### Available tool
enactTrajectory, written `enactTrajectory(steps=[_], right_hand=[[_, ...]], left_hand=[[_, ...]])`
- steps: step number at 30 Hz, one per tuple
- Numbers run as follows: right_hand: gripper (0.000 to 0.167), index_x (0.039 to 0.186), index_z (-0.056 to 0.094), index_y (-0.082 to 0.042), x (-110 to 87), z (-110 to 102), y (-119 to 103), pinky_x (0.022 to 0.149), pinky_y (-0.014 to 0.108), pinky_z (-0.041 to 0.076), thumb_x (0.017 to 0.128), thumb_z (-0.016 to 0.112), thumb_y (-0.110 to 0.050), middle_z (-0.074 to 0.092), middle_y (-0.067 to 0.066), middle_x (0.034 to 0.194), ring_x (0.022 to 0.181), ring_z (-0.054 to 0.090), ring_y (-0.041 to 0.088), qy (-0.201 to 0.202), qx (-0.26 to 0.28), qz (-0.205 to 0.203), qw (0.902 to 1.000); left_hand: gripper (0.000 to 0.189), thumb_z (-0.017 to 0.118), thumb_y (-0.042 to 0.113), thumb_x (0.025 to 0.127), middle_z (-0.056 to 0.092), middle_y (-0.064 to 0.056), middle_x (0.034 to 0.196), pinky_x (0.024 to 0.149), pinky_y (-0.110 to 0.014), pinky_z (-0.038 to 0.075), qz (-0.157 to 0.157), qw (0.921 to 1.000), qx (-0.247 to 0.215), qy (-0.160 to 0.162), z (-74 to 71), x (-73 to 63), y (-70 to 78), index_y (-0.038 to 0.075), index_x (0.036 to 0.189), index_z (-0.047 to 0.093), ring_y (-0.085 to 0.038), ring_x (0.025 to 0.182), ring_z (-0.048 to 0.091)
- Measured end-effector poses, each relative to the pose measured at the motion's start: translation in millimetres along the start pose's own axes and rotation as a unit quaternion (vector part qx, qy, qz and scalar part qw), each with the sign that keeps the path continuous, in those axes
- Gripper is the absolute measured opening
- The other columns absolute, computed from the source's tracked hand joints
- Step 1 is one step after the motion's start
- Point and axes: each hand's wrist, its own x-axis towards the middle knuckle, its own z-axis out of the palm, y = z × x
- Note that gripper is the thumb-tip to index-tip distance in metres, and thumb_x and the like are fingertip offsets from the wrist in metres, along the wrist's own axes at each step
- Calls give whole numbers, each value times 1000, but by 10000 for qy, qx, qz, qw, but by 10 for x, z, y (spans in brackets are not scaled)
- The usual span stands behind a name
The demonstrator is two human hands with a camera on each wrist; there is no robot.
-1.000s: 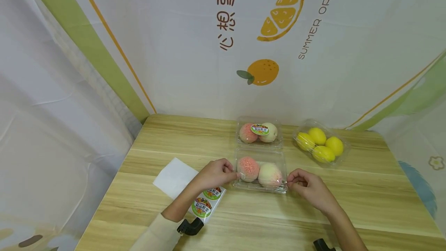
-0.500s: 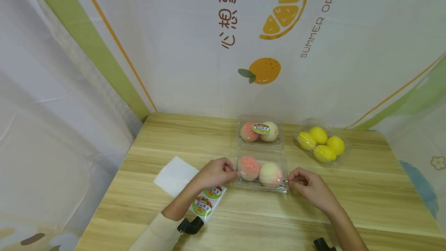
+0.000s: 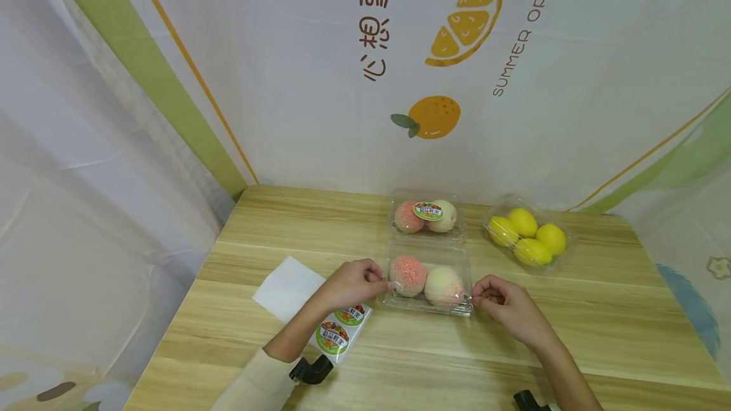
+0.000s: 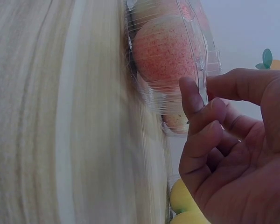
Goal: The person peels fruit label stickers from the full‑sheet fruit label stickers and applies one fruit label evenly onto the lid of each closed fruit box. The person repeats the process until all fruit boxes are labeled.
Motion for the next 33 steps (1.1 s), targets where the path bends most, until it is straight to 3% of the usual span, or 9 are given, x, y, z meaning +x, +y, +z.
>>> enactTrajectory(steps=[17,25,33], right_hand=[[7,107,70,0,-23,15,-19,67,28,51,103,74,-4,70,9,96,81,61,19,40,-26,-15,10000],[7,106,70,1,-24,16,-28,67,28,51,103,74,-4,70,9,96,80,62,20,62,-19,-30,10000],[7,106,70,0,-16,13,-18,66,28,51,104,74,-5,70,9,96,79,61,17,84,-65,-49,9999]], left_hand=[[36,78,37,100,72,4,85,61,-27,54,101,9998,49,133,33,-9,-72,3,112,72,-20,76,73],[35,74,36,101,71,4,89,65,-29,54,127,9992,269,277,-68,-50,-48,4,115,74,-12,73,65],[30,76,30,101,72,0,92,68,-33,54,20,9974,439,578,-232,-155,-76,3,114,75,-15,78,68]])
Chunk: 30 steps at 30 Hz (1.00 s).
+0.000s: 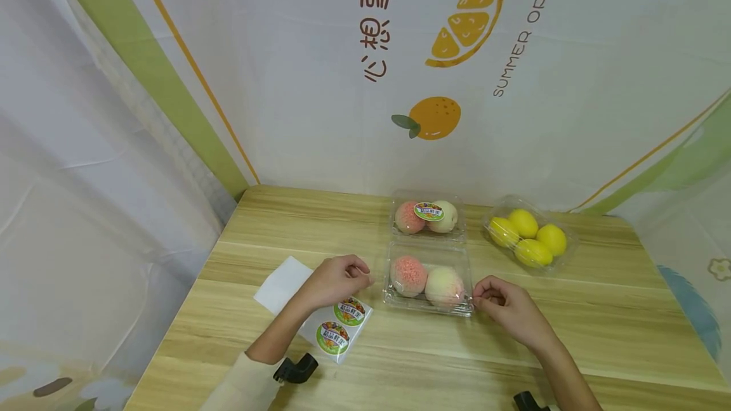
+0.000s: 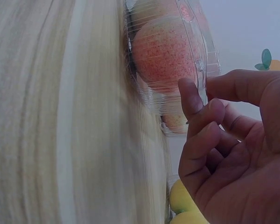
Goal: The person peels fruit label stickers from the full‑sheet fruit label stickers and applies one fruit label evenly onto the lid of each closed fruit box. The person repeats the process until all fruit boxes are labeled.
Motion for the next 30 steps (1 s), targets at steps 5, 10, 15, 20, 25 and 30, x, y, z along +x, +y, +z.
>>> enactTrajectory(steps=[5,10,15,20,25,30], right_hand=[[8,107,70,1,6,-4,10,66,28,51,103,74,-5,70,8,95,80,61,17,-10,-7,-18,10000],[7,107,70,0,11,-8,17,66,28,52,103,75,-5,70,9,95,79,61,17,-26,13,-20,10000],[7,107,70,0,15,-12,16,66,28,52,103,75,-4,70,9,96,80,61,18,-47,35,25,10000],[8,107,70,0,20,-13,17,66,28,52,103,75,-4,70,9,96,80,61,18,-38,26,74,10000],[6,107,70,0,15,-11,22,67,28,52,103,74,-4,70,9,96,81,62,19,-44,34,48,10000],[5,107,71,0,10,-4,25,66,28,52,104,73,-3,71,9,97,81,63,21,-56,49,-8,10000]], left_hand=[[23,78,27,99,72,1,93,75,-36,55,32,9993,310,190,-114,-54,-76,7,110,78,-12,83,67],[18,83,21,96,71,3,93,80,-39,56,74,9979,605,200,-195,-98,-179,7,108,79,-12,87,68],[24,92,13,90,75,-1,98,83,-40,57,117,9956,929,-16,-220,-149,-258,5,109,79,-16,90,69],[36,99,11,81,73,-2,107,88,-37,56,465,9901,1299,-266,-223,-186,-364,6,111,80,-23,98,67],[44,103,13,75,70,0,115,91,-36,54,699,9833,1600,-517,-216,-194,-419,10,113,81,-23,105,63],[55,106,14,69,65,2,123,92,-38,53,644,9779,1842,-749,-210,-207,-422,12,117,80,-22,113,54]])
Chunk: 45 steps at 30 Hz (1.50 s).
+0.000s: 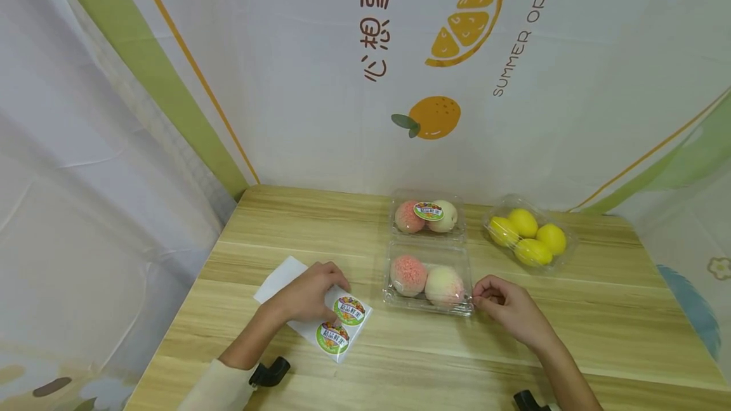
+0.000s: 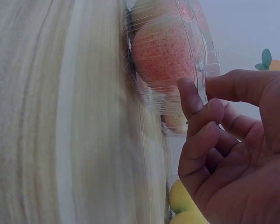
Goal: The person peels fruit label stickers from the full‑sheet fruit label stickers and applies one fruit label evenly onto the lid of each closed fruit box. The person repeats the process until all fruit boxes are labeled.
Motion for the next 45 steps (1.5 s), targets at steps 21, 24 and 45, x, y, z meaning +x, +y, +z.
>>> enactTrajectory(steps=[21,24,45], right_hand=[[7,107,69,2,-12,0,-14,66,28,53,102,74,-1,71,9,97,81,63,19,-30,64,-58,10000],[7,108,69,3,-11,1,-8,66,28,52,103,73,-1,71,9,97,82,63,19,-40,94,-54,9999],[7,108,69,2,-7,-2,7,67,28,53,103,73,-2,70,9,97,83,64,21,-52,105,-34,9999]], left_hand=[[60,108,10,63,62,4,123,94,-40,54,73,9961,865,-177,-9,27,88,13,111,71,-18,110,53],[64,108,10,63,64,4,123,94,-39,54,164,9953,944,-158,-7,32,77,12,116,73,-17,108,53],[60,105,7,68,60,4,123,96,-40,53,138,9963,798,-274,-9,26,89,12,118,72,-18,111,52]])
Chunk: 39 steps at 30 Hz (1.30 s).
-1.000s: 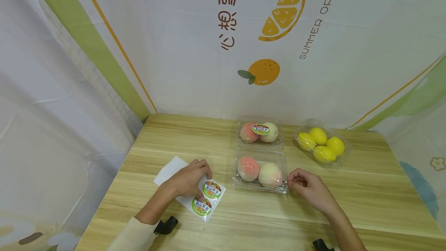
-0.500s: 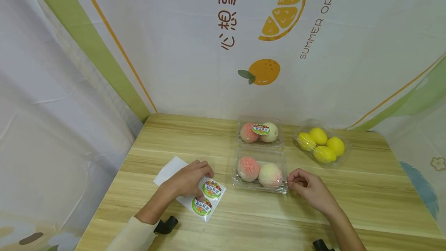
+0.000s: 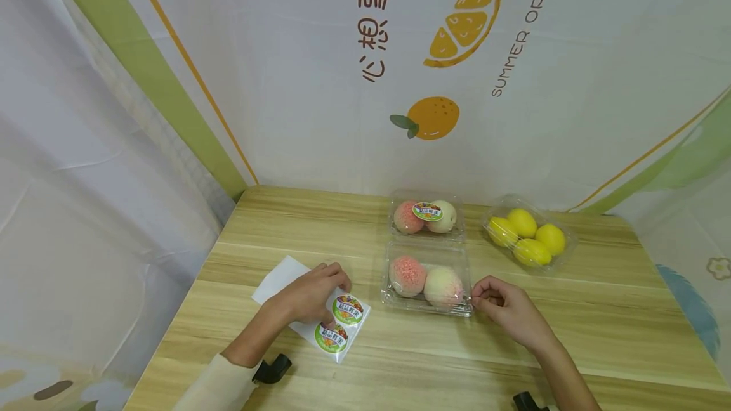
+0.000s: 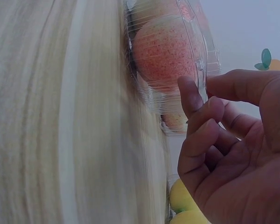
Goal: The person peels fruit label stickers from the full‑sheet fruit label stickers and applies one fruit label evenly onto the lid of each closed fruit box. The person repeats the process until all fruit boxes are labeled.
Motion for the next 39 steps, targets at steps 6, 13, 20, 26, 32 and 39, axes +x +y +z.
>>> enactTrajectory(steps=[6,13,20,26,32,39], right_hand=[[7,107,69,1,6,0,-7,67,29,53,103,74,-2,71,9,96,83,64,21,14,-45,17,10000],[7,107,69,1,14,-4,-12,68,29,54,103,74,-3,71,9,97,84,65,21,13,-63,-35,10000],[7,108,70,1,9,-8,-4,68,29,53,104,73,-4,71,9,98,83,63,20,-20,-48,-12,10000],[7,108,69,1,3,-4,-2,67,29,52,104,73,-3,71,10,98,82,62,19,-46,9,12,10000],[7,108,69,0,-4,-2,3,67,28,52,104,73,-3,70,9,97,81,62,19,-61,-3,-31,10000],[7,108,70,-1,3,-7,3,67,29,52,103,74,-2,70,9,98,82,63,20,-59,7,20,10000]], left_hand=[[62,105,7,68,60,5,122,97,-40,54,9,10000,-6,26,-3,2,10,12,122,75,-18,111,52],[59,105,7,69,57,6,119,95,-39,53,17,10000,61,57,0,1,9,14,119,76,-18,109,51],[55,105,10,68,57,6,118,94,-39,50,190,9995,236,105,1,-3,13,15,113,74,-18,106,49],[53,106,12,67,58,7,117,90,-41,39,191,9992,339,61,2,-5,27,19,104,69,-19,108,47],[59,106,11,65,61,8,110,88,-40,37,166,9991,379,-8,-8,6,56,21,103,62,-18,104,48],[68,106,11,64,71,3,113,94,-44,37,88,9995,313,16,-11,15,67,17,117,64,-21,102,51]])
